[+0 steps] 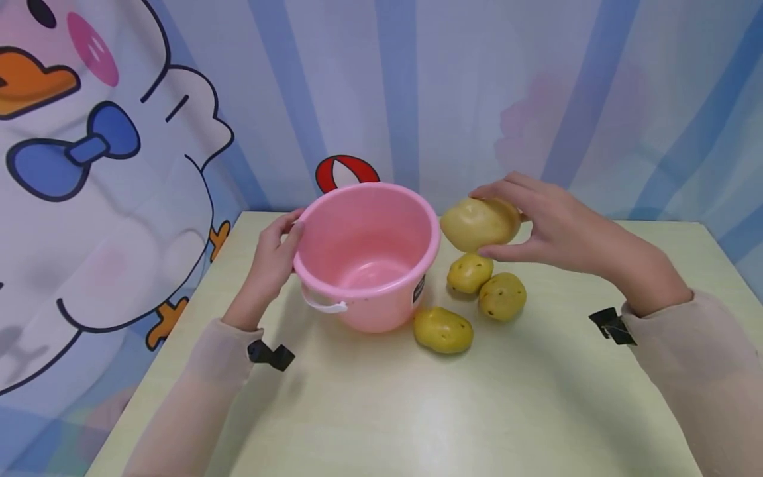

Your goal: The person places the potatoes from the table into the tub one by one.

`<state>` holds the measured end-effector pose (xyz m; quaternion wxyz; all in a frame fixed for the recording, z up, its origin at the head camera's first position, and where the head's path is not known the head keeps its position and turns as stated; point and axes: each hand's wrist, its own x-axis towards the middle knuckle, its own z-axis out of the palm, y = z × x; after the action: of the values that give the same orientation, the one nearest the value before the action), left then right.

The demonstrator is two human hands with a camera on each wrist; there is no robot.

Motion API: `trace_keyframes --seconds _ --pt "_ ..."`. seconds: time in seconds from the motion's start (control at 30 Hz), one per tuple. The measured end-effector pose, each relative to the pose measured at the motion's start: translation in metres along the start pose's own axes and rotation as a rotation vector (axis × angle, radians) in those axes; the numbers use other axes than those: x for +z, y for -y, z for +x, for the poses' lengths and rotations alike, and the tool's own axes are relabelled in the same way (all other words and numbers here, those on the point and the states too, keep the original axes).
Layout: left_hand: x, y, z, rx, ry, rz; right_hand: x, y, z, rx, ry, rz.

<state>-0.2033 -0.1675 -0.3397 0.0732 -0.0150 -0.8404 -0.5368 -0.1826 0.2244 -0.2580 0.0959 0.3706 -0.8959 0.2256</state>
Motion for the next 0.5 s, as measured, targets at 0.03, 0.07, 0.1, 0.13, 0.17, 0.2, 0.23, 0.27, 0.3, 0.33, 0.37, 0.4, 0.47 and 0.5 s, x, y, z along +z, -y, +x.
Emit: trace_keyframes --seconds 0.03,0.07,0.1,0.13,0.17,0.2,0.23,0.27,0.3,0.33,0.37,0.4,0.47,0.5 --pt "0.000 0.000 0.000 0.000 -0.001 0.001 0.000 0.001 0.003 0.001 0.002 0.015" --pt "0.000 0.001 0.000 0.000 -0.002 0.002 0.000 0.003 0.006 0.001 0.001 0.026" --pt "0.000 0.001 0.000 -0.001 -0.002 0.002 0.001 0.004 0.009 -0.003 -0.001 0.032" --pt "0.000 0.001 0.000 -0.002 -0.002 0.002 0.001 0.005 0.012 -0.004 0.000 0.046" --pt "0.000 0.001 0.000 -0.003 -0.001 0.001 0.002 0.006 0.014 -0.007 -0.002 0.056" --pt "0.000 0.002 0.000 -0.003 -0.001 0.001 0.003 0.008 0.017 -0.010 -0.003 0.066" --pt "0.000 0.002 0.000 -0.002 -0.001 0.001 0.003 0.008 0.019 -0.014 -0.004 0.072" --pt "0.000 0.002 0.000 0.000 0.000 -0.003 0.005 0.009 0.022 -0.019 -0.007 0.078" --pt "0.000 0.002 0.000 0.002 0.000 -0.005 0.006 0.010 0.024 -0.025 -0.009 0.085" --pt "0.000 0.002 0.000 0.006 -0.001 -0.007 0.007 0.010 0.026 -0.032 -0.011 0.092" --pt "0.000 0.003 0.000 0.009 -0.002 -0.010 0.009 0.011 0.029 -0.041 -0.013 0.096" --pt "0.000 0.003 0.000 0.011 -0.004 -0.013 0.010 0.011 0.032 -0.049 -0.016 0.101" --pt "0.001 0.003 0.000 0.014 -0.005 -0.016 0.013 0.012 0.036 -0.061 -0.016 0.109" --pt "0.001 0.003 0.000 0.014 -0.007 -0.015 0.014 0.012 0.039 -0.064 -0.015 0.116"
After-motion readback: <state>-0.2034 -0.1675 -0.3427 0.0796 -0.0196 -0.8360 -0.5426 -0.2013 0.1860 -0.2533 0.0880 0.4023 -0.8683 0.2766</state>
